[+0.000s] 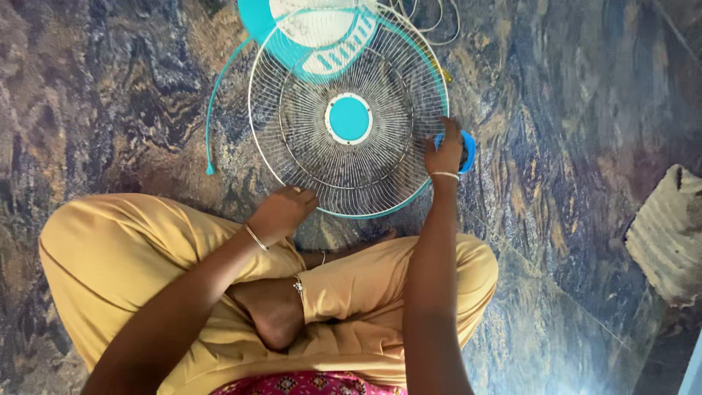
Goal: The person assembles a small electric fan by attaching the front wire cage to the fan body. They align the cage, secure it with a plastic ring, and use a screwdriver to tighten a screw on the ring.
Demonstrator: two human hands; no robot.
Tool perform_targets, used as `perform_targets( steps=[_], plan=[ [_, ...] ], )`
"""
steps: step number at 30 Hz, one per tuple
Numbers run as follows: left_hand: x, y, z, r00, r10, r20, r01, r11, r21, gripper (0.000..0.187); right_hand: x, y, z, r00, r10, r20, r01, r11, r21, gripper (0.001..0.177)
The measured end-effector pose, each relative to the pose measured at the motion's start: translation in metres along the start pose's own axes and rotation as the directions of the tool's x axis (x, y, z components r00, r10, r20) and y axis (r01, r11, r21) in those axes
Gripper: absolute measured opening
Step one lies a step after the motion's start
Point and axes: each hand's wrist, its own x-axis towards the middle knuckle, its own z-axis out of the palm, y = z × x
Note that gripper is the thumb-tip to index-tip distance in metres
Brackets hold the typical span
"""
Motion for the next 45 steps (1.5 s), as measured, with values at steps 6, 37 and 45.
perform_targets(
  steps=[6,37,45],
  plan=[
    [-0.008,0.003,0.000,0.999,-0.039,-0.025,0.037,0.996,-0.078,0.024,-0.034,-0.076,-0.001,0.954,-0.206,0.216,0.188,0.977,0.101,0.034],
    [-0.022,-0.063,-0.051,0.944,-0.242,-0.225,0.173,0.942,-0.288,0.040,-0.147,-0.179,0.068,0.745,-0.435,0.507,0.505,0.863,0.000,0.011],
    [-0.038,-0.182,-0.007,0.875,-0.460,0.151,0.347,0.814,0.465,0.014,-0.139,-0.187,0.060,0.751,-0.375,0.544,0.460,0.888,-0.023,0.018]
  ],
)
